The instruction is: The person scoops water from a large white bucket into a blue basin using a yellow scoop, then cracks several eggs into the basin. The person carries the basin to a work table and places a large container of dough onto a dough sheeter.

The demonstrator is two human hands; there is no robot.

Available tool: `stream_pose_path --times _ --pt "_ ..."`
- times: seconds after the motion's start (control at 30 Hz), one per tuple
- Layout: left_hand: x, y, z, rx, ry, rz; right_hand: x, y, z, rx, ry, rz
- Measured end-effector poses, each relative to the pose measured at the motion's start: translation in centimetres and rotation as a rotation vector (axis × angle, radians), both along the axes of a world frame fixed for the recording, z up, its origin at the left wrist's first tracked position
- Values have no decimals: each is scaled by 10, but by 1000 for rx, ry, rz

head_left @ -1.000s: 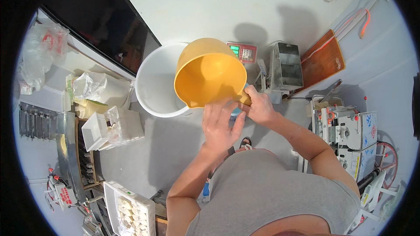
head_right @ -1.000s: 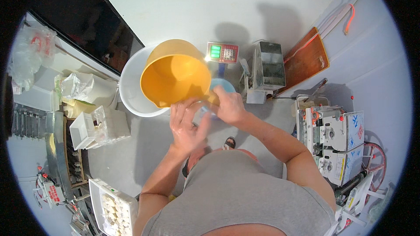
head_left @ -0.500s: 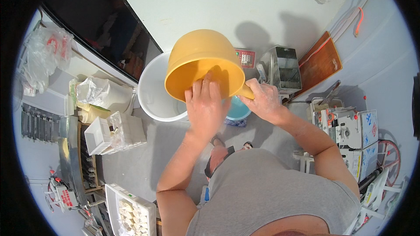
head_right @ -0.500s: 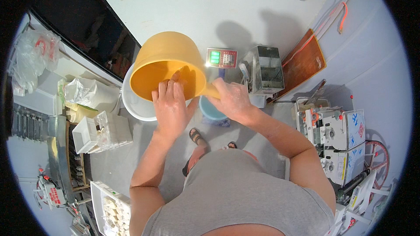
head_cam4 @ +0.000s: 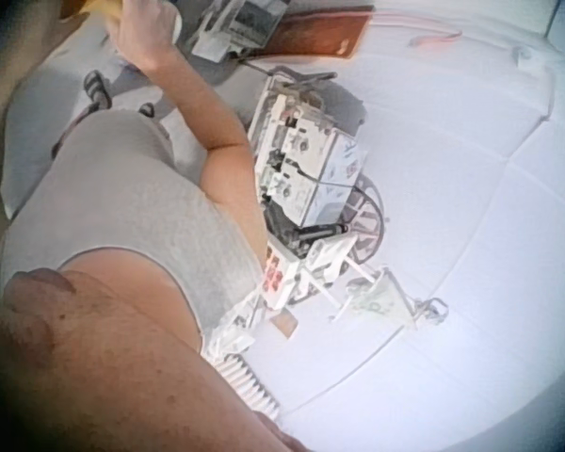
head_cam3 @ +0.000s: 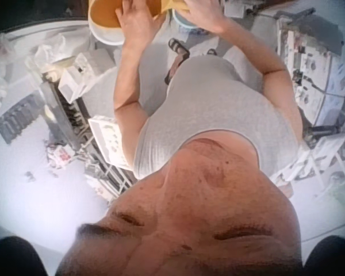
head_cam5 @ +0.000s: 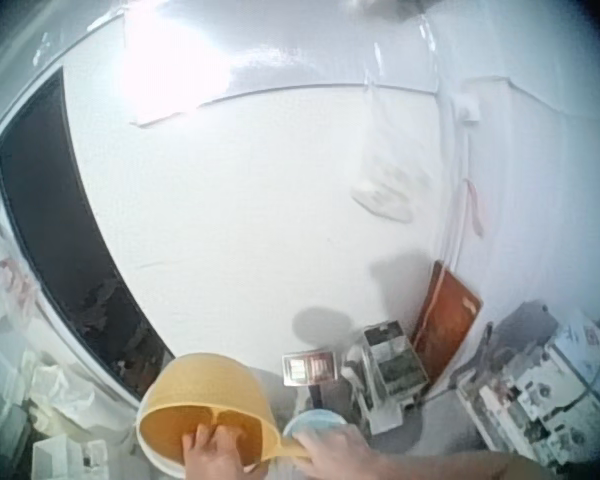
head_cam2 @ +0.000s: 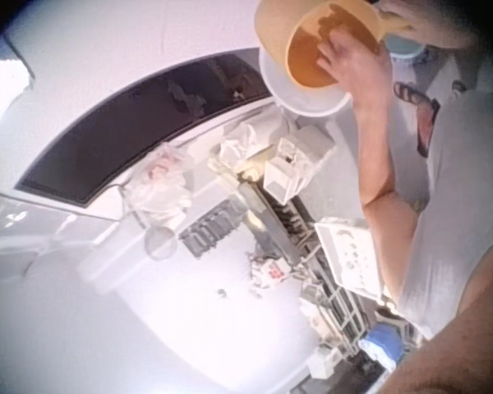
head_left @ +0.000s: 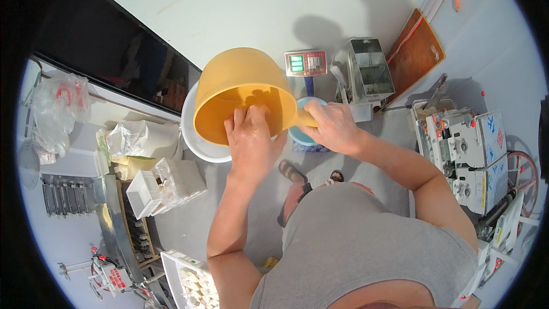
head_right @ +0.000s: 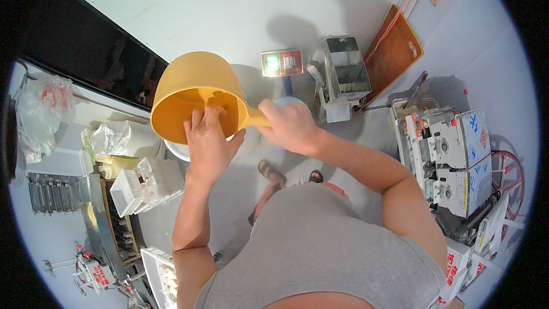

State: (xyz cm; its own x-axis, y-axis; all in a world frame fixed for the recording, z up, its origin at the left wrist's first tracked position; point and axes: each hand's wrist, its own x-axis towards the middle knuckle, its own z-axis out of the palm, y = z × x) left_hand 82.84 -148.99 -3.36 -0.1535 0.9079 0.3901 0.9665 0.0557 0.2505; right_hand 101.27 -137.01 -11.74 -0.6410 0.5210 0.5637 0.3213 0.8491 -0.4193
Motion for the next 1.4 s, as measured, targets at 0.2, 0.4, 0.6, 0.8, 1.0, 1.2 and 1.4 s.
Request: stream_pose_path --times 0.2,0.4,0.6,0.8,1.0,1.2,1.4 --pt "7 -48 9 125 -874 77 0 8 -7 -71 -48 -72" --pt "-50 -102 -23 277 -1928 256 -16 -1 -7 -173 -131 -53" --pt "-63 -137 -59 393 -2219 335 -39 -8 -21 -210 -172 -11" --pt "-62 -172 -179 166 -1907 591 -41 -9 -32 -187 -212 27" --pt "11 -259 -358 -300 -1320 810 -40 -8 -64 -271 -355 32" --pt "-17 -201 -282 -185 -1438 493 -24 -4 -78 -352 -381 -40" --pt "-12 -217 -326 -405 -1317 427 -26 -5 -88 -486 -445 -60"
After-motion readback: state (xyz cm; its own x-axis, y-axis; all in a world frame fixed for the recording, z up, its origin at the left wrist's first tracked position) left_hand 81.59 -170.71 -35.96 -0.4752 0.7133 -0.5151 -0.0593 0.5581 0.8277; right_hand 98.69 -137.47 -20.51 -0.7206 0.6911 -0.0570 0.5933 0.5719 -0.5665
